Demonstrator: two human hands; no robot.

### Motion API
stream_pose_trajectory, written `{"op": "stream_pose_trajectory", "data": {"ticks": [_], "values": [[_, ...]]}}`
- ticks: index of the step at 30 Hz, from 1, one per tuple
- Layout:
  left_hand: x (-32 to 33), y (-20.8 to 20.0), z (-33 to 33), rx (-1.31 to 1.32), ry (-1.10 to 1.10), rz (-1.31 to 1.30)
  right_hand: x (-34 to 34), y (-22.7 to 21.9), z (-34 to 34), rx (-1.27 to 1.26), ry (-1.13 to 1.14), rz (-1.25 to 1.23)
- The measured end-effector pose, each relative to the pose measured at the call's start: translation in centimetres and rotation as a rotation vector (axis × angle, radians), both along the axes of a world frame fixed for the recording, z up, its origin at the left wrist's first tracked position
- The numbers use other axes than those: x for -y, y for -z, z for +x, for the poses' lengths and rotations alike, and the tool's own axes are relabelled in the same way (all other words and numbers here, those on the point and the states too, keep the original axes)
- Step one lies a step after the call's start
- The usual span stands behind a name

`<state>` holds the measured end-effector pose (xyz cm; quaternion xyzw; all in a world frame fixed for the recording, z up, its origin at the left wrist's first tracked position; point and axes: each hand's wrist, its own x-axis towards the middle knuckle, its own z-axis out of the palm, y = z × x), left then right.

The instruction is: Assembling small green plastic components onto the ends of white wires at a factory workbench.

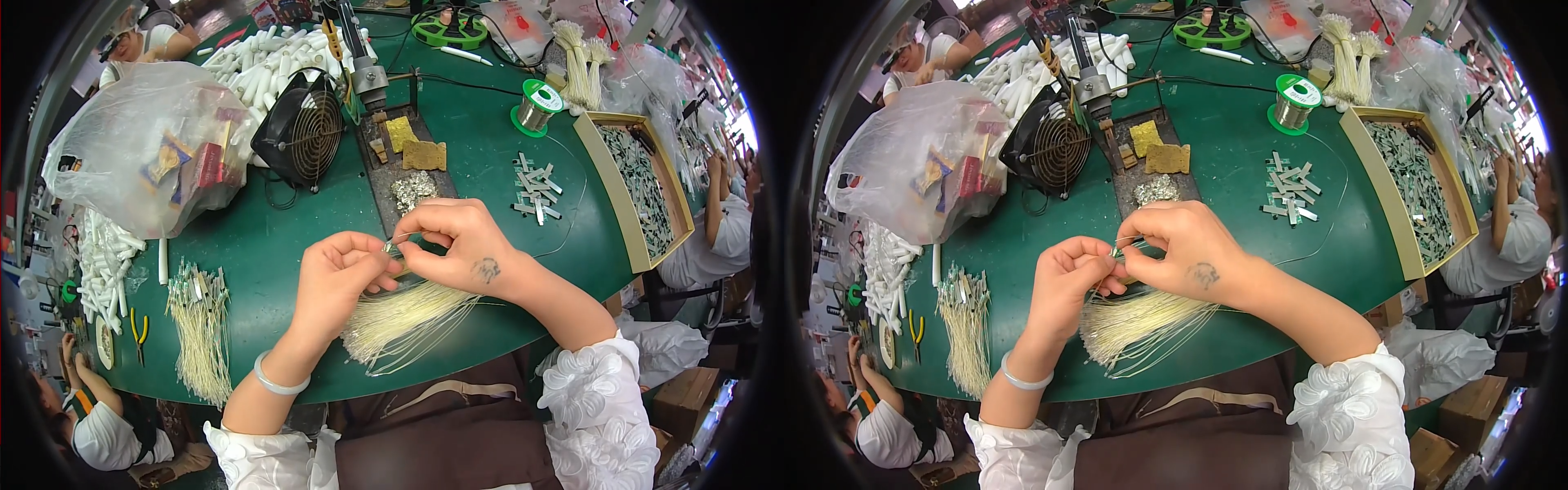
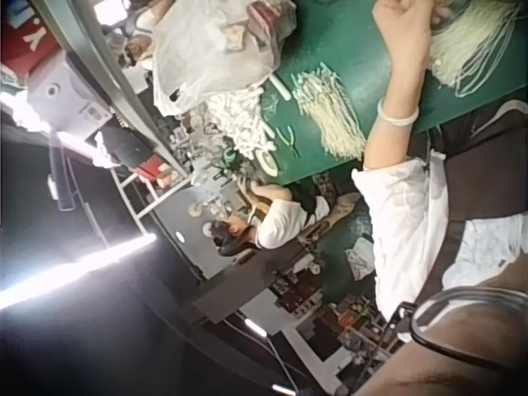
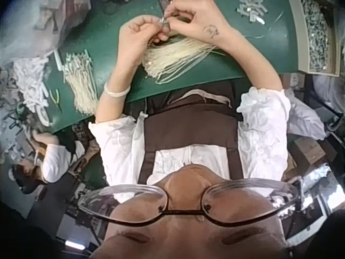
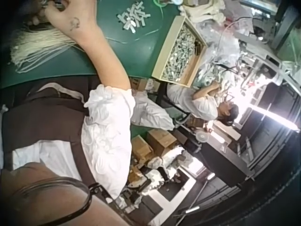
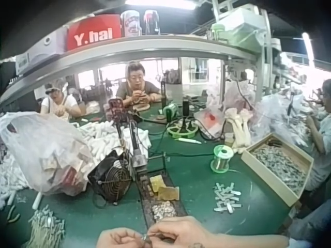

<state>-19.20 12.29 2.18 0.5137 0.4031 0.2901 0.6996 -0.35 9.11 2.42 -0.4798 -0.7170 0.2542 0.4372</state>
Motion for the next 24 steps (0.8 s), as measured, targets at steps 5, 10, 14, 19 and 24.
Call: {"op": "stream_pose_trajectory", "data": {"ticks": [5,10,14,19,24], "values": [[0.13,0.0,0.17,0.011,-0.018,-0.034,0.04,0.0,-0.11,0.019,0.006,-0.002],[0.2,0.38,0.19,0.045,-0.018,-0.041,0.0,0.28,-0.28,0.028,0.011,0.058],[0.22,0.56,0.18,0.038,-0.022,-0.046,-0.05,0.34,-0.3,0.033,0.004,0.066],[0.26,0.82,0.26,0.047,-0.035,-0.058,-0.07,0.43,-0.32,0.066,-0.003,0.115],[0.43,0.65,0.44,0.019,-0.071,-0.035,-0.06,-0.4,-0.04,-0.031,0.024,-0.117]]}}
